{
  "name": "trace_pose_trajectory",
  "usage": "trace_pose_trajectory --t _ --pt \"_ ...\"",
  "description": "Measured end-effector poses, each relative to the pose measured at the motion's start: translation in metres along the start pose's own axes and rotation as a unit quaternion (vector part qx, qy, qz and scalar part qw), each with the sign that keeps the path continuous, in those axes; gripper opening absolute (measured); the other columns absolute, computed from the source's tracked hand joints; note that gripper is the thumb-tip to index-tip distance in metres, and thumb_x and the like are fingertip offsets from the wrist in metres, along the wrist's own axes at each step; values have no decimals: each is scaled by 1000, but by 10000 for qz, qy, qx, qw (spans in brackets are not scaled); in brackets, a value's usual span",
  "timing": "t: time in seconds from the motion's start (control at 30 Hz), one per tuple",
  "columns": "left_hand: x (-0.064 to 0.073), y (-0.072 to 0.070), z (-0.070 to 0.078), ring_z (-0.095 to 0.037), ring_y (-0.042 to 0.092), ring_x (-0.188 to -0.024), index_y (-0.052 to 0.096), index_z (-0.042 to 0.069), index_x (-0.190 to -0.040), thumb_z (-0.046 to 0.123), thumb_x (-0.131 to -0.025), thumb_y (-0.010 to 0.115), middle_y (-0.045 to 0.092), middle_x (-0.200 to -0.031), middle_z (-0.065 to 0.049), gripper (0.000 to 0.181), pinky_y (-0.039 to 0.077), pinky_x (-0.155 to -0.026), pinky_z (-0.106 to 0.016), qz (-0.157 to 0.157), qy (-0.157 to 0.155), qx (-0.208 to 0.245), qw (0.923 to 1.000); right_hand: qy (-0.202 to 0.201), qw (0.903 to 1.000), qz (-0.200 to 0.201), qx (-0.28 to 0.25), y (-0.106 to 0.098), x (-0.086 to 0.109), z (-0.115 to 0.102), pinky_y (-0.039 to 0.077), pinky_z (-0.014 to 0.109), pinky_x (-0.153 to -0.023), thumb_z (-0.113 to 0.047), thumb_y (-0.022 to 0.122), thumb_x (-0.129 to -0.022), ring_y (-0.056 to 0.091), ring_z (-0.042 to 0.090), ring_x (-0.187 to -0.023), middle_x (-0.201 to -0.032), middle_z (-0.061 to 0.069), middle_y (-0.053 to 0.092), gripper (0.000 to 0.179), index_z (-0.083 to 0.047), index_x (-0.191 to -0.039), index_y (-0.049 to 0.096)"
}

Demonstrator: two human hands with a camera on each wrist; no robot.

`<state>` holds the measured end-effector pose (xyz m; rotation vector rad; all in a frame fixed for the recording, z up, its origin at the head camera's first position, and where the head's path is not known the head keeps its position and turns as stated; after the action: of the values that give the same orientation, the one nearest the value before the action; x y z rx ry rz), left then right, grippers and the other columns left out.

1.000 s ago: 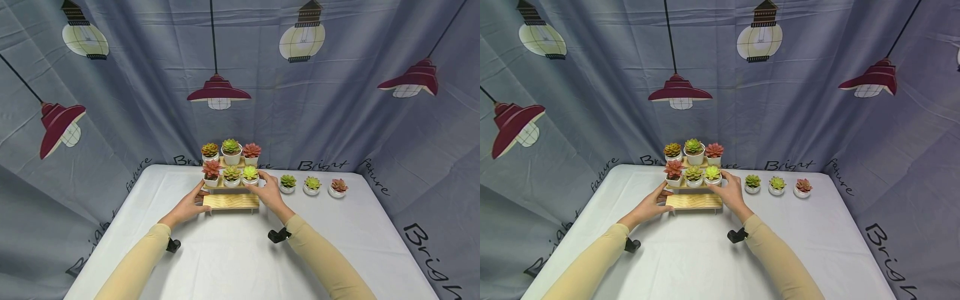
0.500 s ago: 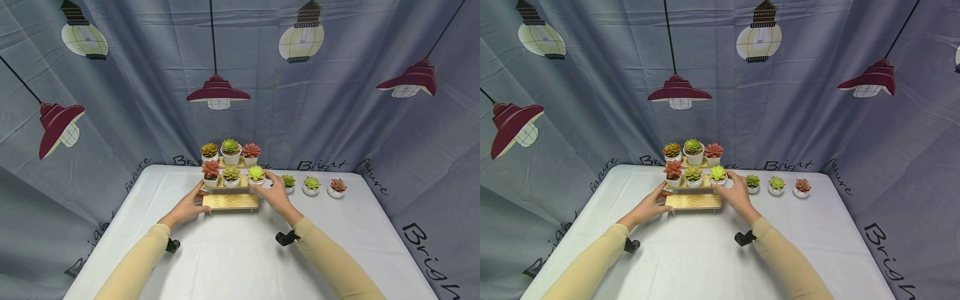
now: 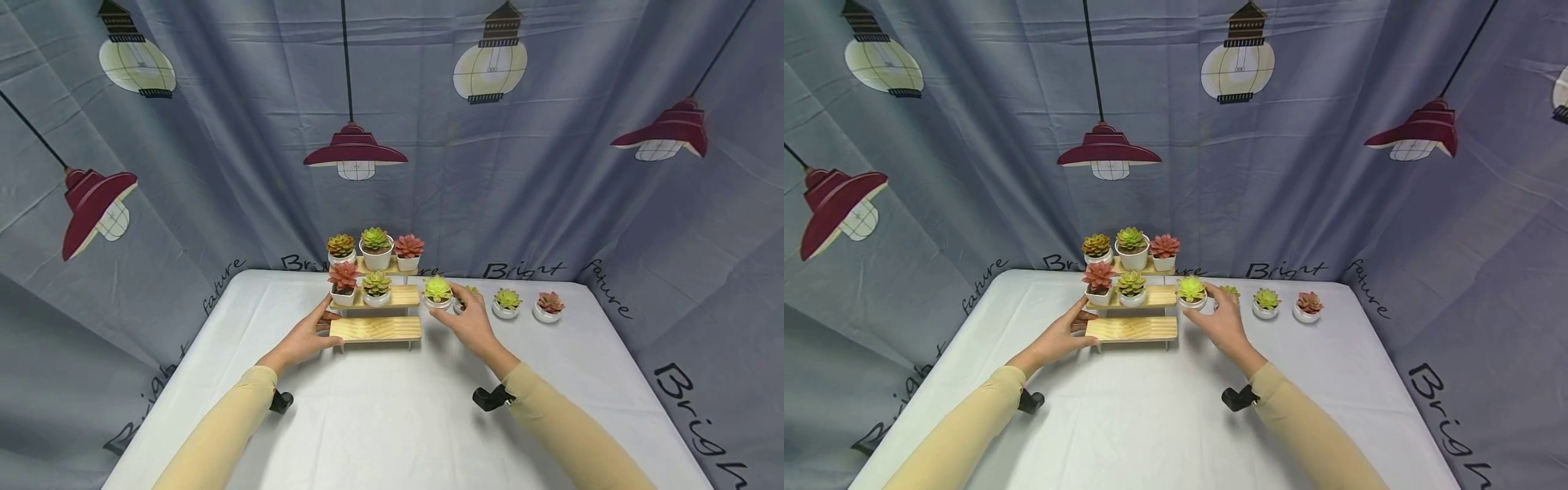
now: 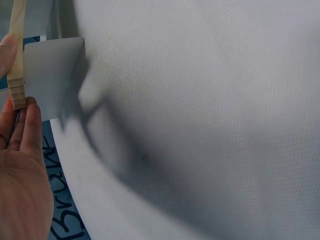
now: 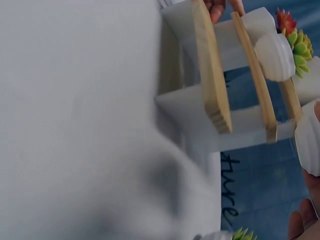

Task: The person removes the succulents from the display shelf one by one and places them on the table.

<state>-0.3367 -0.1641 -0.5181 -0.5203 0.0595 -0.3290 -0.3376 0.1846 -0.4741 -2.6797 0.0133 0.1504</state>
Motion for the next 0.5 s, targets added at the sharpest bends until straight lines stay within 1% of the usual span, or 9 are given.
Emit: trace_pose_trajectory --t 0.23,0.3,0.5 --pt "0 -1 1 -34 53 -132 7 22 -167 20 -87 86 54 -143 -12 112 41 -114 -48 10 -20 67 10000 364 9992 15 151 -17 6 22 29 62 -116 -43 83 -85 27 38 -145 -151 19 41 90 -10 -157 40" --pt "0 -1 2 -34 53 -133 7 21 -167 20 -86 86 54 -143 -12 113 41 -114 -48 6 -22 86 10000 459 9987 29 203 -21 7 28 30 61 -116 -43 83 -85 26 39 -146 -151 19 40 91 -10 -157 40" --pt "1 -1 2 -33 52 -133 7 21 -167 21 -87 86 54 -143 -12 112 40 -115 -48 -18 -71 81 9999 490 9977 20 463 -28 13 41 38 59 -110 -42 83 -86 31 39 -142 -149 21 43 90 -5 -156 40"
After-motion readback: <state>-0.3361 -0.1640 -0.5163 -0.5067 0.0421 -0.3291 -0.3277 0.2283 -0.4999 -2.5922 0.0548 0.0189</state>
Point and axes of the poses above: each hand's wrist, its own x-axis away from the middle knuckle, its own y-axis out of the palm, z = x × y, the point moved 8 cm from there along -x, towards the middle knuckle
